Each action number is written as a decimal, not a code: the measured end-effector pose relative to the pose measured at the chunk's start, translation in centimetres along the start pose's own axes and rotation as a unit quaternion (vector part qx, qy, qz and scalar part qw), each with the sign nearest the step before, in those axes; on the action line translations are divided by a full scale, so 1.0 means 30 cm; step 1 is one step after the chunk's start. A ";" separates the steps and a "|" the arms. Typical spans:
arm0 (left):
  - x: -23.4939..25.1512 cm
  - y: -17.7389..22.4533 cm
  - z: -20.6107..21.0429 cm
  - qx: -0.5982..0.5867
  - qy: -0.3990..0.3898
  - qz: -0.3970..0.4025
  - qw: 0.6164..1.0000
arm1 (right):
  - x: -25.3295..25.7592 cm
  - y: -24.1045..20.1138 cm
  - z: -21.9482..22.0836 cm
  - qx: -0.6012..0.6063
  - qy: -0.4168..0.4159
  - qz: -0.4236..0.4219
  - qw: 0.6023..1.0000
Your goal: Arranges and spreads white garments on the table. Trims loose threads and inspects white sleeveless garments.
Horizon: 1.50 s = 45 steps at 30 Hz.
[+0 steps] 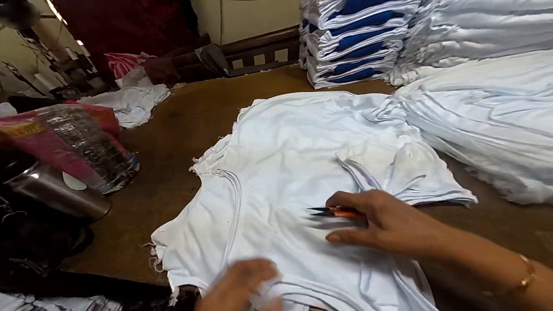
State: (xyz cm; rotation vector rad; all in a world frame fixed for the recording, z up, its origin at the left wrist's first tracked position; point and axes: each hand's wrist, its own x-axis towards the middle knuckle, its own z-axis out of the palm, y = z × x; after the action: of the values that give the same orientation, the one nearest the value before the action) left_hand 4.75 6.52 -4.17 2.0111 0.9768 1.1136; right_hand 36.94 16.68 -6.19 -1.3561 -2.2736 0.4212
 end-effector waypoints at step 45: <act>0.221 0.023 0.207 -0.249 0.047 -0.317 0.914 | -0.434 0.001 -0.191 0.042 0.058 0.094 0.993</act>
State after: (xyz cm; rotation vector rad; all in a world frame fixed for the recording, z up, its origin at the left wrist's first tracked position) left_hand 12.85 10.64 -3.64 1.1194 1.1393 0.9623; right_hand 45.34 5.36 -4.30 -1.5150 -2.0201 0.4807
